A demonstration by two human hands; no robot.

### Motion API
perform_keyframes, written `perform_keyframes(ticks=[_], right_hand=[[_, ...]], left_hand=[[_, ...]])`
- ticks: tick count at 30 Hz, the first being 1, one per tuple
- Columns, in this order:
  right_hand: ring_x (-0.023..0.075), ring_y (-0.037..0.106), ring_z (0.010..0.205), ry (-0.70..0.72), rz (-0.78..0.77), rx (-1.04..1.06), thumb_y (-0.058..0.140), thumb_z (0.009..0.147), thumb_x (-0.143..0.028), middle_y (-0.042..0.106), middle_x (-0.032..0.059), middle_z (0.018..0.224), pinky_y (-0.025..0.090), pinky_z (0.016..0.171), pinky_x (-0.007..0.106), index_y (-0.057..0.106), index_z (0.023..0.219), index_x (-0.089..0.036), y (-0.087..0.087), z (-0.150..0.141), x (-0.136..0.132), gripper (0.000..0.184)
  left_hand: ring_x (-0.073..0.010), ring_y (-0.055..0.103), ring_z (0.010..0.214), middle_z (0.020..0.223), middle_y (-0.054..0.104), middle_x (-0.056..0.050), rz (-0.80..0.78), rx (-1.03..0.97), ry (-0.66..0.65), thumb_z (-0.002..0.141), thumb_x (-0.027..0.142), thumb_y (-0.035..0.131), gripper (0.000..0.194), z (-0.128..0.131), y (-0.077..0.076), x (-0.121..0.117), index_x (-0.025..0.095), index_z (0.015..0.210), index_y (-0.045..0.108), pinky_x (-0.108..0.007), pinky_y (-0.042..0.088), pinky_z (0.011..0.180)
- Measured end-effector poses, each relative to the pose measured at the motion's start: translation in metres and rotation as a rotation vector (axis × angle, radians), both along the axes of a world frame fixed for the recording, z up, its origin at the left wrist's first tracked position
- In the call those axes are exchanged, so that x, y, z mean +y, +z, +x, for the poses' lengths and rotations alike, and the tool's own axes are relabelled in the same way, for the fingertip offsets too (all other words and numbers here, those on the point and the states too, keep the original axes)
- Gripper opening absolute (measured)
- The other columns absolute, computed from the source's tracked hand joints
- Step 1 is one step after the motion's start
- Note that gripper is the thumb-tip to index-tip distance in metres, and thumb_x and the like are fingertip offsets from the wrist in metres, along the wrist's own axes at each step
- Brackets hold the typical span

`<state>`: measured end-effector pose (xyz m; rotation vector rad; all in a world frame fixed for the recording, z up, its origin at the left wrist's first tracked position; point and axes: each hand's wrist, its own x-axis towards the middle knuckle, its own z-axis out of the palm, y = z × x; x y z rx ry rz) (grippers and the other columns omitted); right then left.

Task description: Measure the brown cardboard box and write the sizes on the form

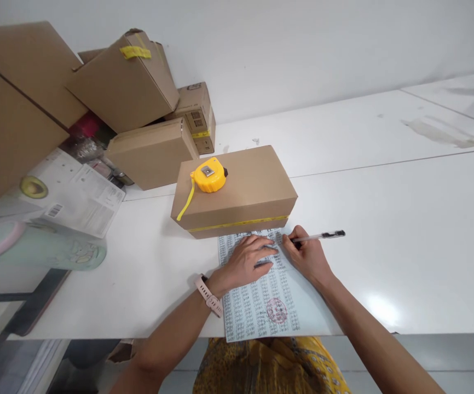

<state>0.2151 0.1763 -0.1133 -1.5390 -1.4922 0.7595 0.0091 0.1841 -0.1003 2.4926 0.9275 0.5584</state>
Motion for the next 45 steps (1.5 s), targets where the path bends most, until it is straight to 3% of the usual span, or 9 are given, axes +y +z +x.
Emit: perform_keyframes(ticks=[26,45], right_hand=[[0.0101,0.032,0.05,-0.024,0.002,0.009,0.066,0.086,-0.056,0.038,-0.0054,0.052,0.027,0.044,0.025,0.043,0.065,-0.024,0.0052,-0.002,-0.0003,0.044],[0.0102,0.033,0.049,-0.058,0.031,-0.076,0.064,0.087,-0.046,0.041,-0.0057,0.051,0.027,0.045,0.025,0.042,0.065,-0.024,0.0065,-0.0019,-0.0004,0.037]], left_hand=[[-0.0241,0.058,0.123,0.132,0.067,-0.006,-0.006,0.009,-0.003,0.094,0.023,0.063,0.025,-0.0003,0.0023,-0.0002,0.023,0.117,0.071,-0.043,0.047,0.106],[-0.0234,0.057,0.124,0.131,0.067,-0.007,0.011,0.012,-0.005,0.094,0.024,0.063,0.025,-0.001,0.0008,-0.0007,0.02,0.118,0.07,-0.041,0.046,0.107]])
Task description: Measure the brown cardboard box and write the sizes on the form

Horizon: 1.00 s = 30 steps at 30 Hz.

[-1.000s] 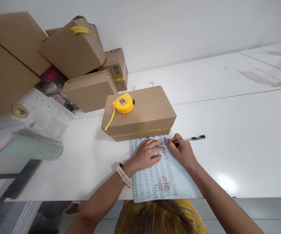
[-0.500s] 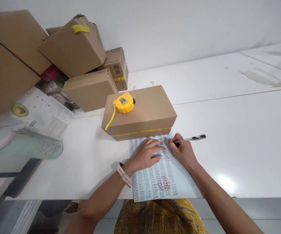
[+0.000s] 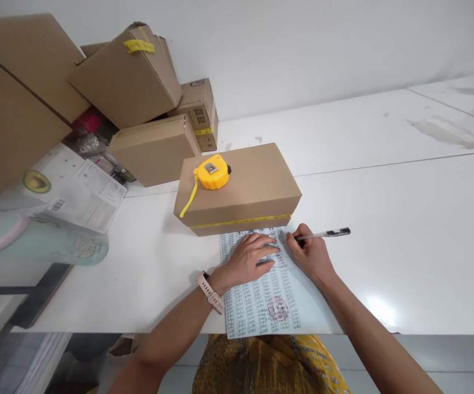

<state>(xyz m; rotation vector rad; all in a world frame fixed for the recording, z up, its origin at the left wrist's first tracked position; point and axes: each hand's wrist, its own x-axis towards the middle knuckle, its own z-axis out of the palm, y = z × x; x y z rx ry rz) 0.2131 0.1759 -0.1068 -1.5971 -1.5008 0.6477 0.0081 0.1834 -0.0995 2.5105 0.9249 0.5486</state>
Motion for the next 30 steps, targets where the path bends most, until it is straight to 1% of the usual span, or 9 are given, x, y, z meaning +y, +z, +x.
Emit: perform_keyframes(ticks=[10,13,16,18,21,24,26,28,30], right_hand=[[0.0108,0.034,0.049,-0.016,0.001,0.028,0.063,0.087,-0.047,0.04,-0.0056,0.051,0.028,0.046,0.026,0.042,0.065,-0.025,-0.001,-0.001,0.0,0.038],[0.0135,0.043,0.053,-0.084,0.046,0.007,0.059,0.091,-0.049,0.05,-0.0028,0.058,0.034,0.049,0.027,0.049,0.073,-0.024,-0.003,0.005,-0.003,0.032],[0.0202,0.058,0.071,-0.094,0.128,-0.173,0.055,0.095,-0.044,0.064,0.005,0.08,0.044,0.061,0.031,0.06,0.091,-0.023,-0.005,0.017,-0.01,0.022],[0.0256,0.061,0.086,-0.037,0.183,-0.356,0.049,0.095,-0.034,0.065,0.0094,0.092,0.048,0.07,0.035,0.066,0.102,-0.023,-0.009,0.026,-0.013,0.021],[0.0292,0.059,0.091,0.032,0.23,-0.53,0.043,0.091,-0.019,0.063,0.0119,0.094,0.049,0.072,0.038,0.07,0.109,-0.024,-0.019,0.033,-0.015,0.033],[0.0294,0.058,0.09,0.027,0.269,-0.584,0.042,0.086,-0.01,0.065,0.0126,0.097,0.051,0.074,0.04,0.069,0.117,-0.023,-0.029,0.033,-0.012,0.043],[0.0295,0.058,0.091,0.009,0.286,-0.582,0.042,0.085,-0.008,0.066,0.0126,0.099,0.052,0.074,0.041,0.065,0.125,-0.022,-0.034,0.032,-0.009,0.048],[0.0297,0.059,0.092,-0.017,0.286,-0.559,0.042,0.088,-0.01,0.067,0.0125,0.098,0.052,0.071,0.04,0.063,0.129,-0.02,-0.036,0.032,-0.007,0.047],[0.0294,0.062,0.091,-0.05,0.282,-0.518,0.042,0.091,-0.015,0.067,0.0121,0.096,0.051,0.066,0.039,0.063,0.127,-0.02,-0.036,0.033,-0.007,0.042]], left_hand=[[-0.0242,0.058,0.124,0.131,0.067,-0.006,-0.029,-0.01,0.007,0.094,0.023,0.063,0.025,0.0,0.002,0.0,0.023,0.117,0.072,-0.043,0.045,0.108],[-0.0242,0.058,0.124,0.13,0.068,-0.007,-0.029,-0.014,0.006,0.093,0.024,0.065,0.025,-0.001,0.0,0.001,0.021,0.117,0.072,-0.043,0.047,0.108],[-0.0246,0.06,0.123,0.128,0.069,-0.007,-0.027,-0.03,0.015,0.092,0.024,0.065,0.023,0.001,-0.002,0.0,0.023,0.114,0.073,-0.044,0.049,0.107],[-0.024,0.064,0.116,0.125,0.071,-0.007,0.002,-0.089,0.043,0.093,0.024,0.063,0.022,0.003,0.001,-0.003,0.024,0.111,0.074,-0.044,0.052,0.103],[-0.0214,0.068,0.103,0.115,0.074,-0.008,0.175,-0.294,0.169,0.096,0.022,0.055,0.023,0.0,0.023,-0.01,0.024,0.109,0.074,-0.04,0.056,0.096],[-0.0222,0.067,0.105,0.109,0.073,-0.008,0.44,-0.449,0.411,0.099,0.023,0.05,0.023,-0.011,0.062,-0.01,0.024,0.108,0.071,-0.042,0.054,0.099],[-0.0261,0.062,0.117,0.12,0.069,-0.011,0.548,-0.438,0.61,0.099,0.025,0.052,0.021,-0.021,0.089,0.001,0.024,0.113,0.068,-0.048,0.047,0.108],[-0.0324,0.051,0.133,0.139,0.059,-0.015,0.539,-0.376,0.768,0.093,0.03,0.062,0.033,-0.03,0.111,0.02,0.023,0.125,0.061,-0.055,0.037,0.115],[-0.0379,0.039,0.143,0.151,0.047,-0.019,0.404,-0.31,0.835,0.083,0.035,0.075,0.064,-0.036,0.125,0.045,0.021,0.139,0.049,-0.06,0.031,0.118]])
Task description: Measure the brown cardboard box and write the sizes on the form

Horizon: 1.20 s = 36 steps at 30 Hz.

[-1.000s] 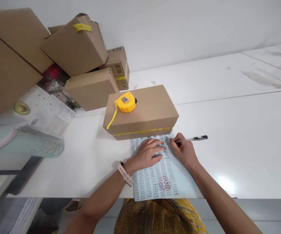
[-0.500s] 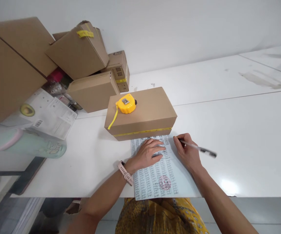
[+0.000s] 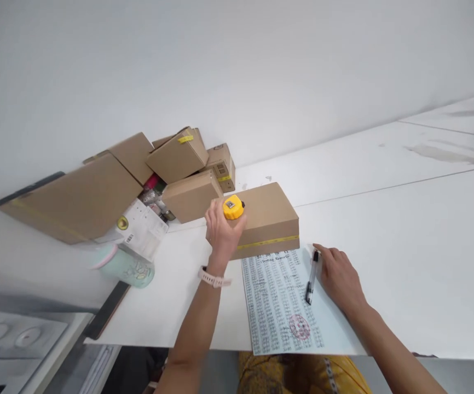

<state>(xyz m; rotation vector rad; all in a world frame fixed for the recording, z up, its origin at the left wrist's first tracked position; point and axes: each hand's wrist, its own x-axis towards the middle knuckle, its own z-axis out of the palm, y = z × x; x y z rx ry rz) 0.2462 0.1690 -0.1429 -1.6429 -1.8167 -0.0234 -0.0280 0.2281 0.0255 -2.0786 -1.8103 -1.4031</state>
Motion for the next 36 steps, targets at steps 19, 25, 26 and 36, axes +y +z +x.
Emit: perform_keyframes(ticks=[19,25,26,36], right_hand=[[0.0256,0.061,0.097,0.494,-0.536,1.11,0.041,0.092,-0.076,0.072,0.0094,0.099,0.05,0.081,0.037,0.077,0.092,-0.022,0.191,-0.042,-0.012,0.065],[0.0231,0.06,0.089,0.452,-0.477,1.188,0.058,0.083,-0.076,0.069,0.0082,0.09,0.049,0.077,0.034,0.069,0.078,-0.02,0.19,-0.032,0.024,0.057],[0.0231,0.061,0.092,0.43,-0.436,1.222,0.062,0.081,-0.073,0.07,0.0088,0.094,0.05,0.079,0.034,0.07,0.081,-0.02,0.191,-0.026,0.036,0.054],[0.0216,0.063,0.09,0.084,-0.432,1.001,0.066,0.084,-0.045,0.072,0.0121,0.094,0.05,0.078,0.033,0.064,0.07,-0.019,0.168,-0.019,0.136,0.03]], left_hand=[[-0.0231,0.069,0.095,0.106,0.069,-0.009,-0.661,-0.715,-0.641,0.085,0.047,0.073,0.072,0.037,0.048,-0.068,0.019,0.142,0.041,-0.033,0.055,0.081],[-0.0229,0.069,0.092,0.105,0.071,-0.008,-0.575,-0.698,-0.52,0.08,0.05,0.077,0.072,-0.005,0.051,-0.044,0.02,0.139,0.047,-0.033,0.054,0.079],[-0.023,0.069,0.092,0.107,0.07,-0.009,-0.528,-0.696,-0.469,0.078,0.051,0.078,0.071,-0.017,0.052,-0.035,0.021,0.136,0.05,-0.032,0.054,0.077],[-0.0195,0.07,0.091,0.109,0.068,-0.009,-0.441,-0.797,-0.178,0.082,0.045,0.077,0.046,-0.134,0.038,0.024,0.018,0.114,0.058,-0.023,0.054,0.065]])
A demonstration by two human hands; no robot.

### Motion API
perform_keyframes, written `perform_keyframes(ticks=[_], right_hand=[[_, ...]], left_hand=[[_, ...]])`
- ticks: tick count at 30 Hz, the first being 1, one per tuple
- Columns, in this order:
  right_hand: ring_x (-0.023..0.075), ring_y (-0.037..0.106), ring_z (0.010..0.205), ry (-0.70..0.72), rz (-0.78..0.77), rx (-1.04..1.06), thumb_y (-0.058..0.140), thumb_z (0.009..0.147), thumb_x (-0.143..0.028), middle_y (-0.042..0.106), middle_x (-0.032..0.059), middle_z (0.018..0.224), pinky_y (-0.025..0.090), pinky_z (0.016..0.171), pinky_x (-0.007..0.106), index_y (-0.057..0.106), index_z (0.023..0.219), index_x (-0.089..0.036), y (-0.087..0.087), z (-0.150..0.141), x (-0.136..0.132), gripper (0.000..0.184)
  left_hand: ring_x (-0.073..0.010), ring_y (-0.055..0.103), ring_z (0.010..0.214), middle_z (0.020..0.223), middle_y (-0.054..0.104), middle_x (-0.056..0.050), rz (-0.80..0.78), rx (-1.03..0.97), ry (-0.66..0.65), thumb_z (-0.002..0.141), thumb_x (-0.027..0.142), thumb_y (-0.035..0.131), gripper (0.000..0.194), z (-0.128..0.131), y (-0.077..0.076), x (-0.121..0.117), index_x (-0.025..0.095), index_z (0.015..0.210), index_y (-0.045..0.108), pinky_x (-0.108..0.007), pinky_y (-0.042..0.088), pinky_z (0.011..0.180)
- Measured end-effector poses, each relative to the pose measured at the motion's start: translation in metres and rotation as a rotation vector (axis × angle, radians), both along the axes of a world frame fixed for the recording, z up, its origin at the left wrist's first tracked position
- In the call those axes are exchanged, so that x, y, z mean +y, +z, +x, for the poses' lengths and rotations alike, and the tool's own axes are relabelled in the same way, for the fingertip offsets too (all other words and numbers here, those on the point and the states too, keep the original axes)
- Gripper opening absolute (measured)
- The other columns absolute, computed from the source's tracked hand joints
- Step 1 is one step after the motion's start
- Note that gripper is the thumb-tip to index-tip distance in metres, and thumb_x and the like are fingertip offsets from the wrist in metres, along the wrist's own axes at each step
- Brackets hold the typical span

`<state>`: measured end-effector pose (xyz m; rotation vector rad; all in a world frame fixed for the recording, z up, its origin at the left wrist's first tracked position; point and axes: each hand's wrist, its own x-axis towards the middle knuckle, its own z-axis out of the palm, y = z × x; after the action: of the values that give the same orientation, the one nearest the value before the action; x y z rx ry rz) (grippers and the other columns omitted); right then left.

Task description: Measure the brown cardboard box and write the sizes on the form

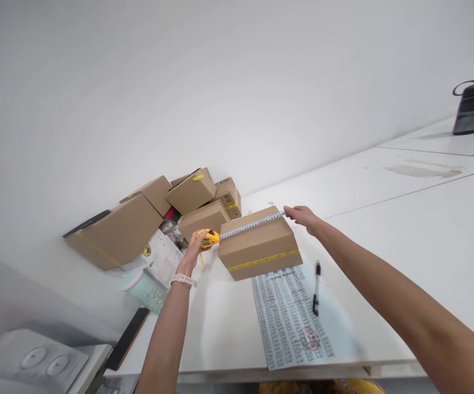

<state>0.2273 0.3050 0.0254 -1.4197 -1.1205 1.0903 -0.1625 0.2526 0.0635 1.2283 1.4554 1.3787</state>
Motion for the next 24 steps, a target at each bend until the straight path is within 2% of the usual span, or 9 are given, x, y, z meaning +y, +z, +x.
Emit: perform_keyframes(ticks=[6,11,14,19,24], right_hand=[[0.0233,0.065,0.09,-0.033,-0.017,-0.169,0.06,0.085,-0.047,0.073,0.012,0.094,0.047,0.072,0.031,0.063,0.068,-0.019,-0.015,-0.016,0.011,0.033],[0.0271,0.064,0.08,-0.112,-0.036,-0.356,0.061,0.081,-0.057,0.071,0.0103,0.079,0.044,0.065,0.034,0.061,0.066,-0.021,-0.023,-0.019,0.008,0.039],[0.028,0.065,0.08,-0.144,-0.033,-0.429,0.059,0.08,-0.06,0.073,0.0105,0.083,0.043,0.064,0.035,0.064,0.071,-0.022,-0.025,-0.022,0.006,0.039],[0.0295,0.067,0.088,-0.134,-0.004,-0.469,0.06,0.08,-0.06,0.076,0.0119,0.102,0.046,0.066,0.037,0.068,0.085,-0.022,-0.025,-0.026,0.008,0.04],[0.0293,0.068,0.086,-0.111,-0.033,-0.377,0.062,0.079,-0.063,0.076,0.0123,0.095,0.048,0.067,0.038,0.068,0.081,-0.022,-0.031,-0.024,0.008,0.041]], left_hand=[[-0.0209,0.074,0.084,0.1,0.071,-0.01,-0.06,-0.096,0.006,0.08,0.046,0.081,0.05,-0.021,-0.021,0.007,0.017,0.112,0.056,-0.033,0.062,0.07],[-0.0236,0.075,0.081,0.099,0.073,-0.011,-0.078,-0.181,-0.031,0.079,0.046,0.081,0.051,-0.026,-0.027,0.013,0.017,0.111,0.055,-0.037,0.063,0.069],[-0.0247,0.076,0.079,0.098,0.073,-0.011,-0.08,-0.215,-0.058,0.077,0.045,0.083,0.052,-0.024,-0.029,0.015,0.017,0.11,0.055,-0.038,0.064,0.069],[-0.0249,0.075,0.085,0.102,0.073,-0.011,-0.072,-0.24,-0.097,0.077,0.041,0.084,0.051,-0.02,-0.031,0.017,0.017,0.112,0.056,-0.039,0.064,0.074],[-0.0257,0.075,0.081,0.102,0.074,-0.012,-0.104,-0.211,-0.119,0.076,0.043,0.083,0.053,-0.022,-0.029,0.016,0.017,0.113,0.056,-0.042,0.064,0.071]])
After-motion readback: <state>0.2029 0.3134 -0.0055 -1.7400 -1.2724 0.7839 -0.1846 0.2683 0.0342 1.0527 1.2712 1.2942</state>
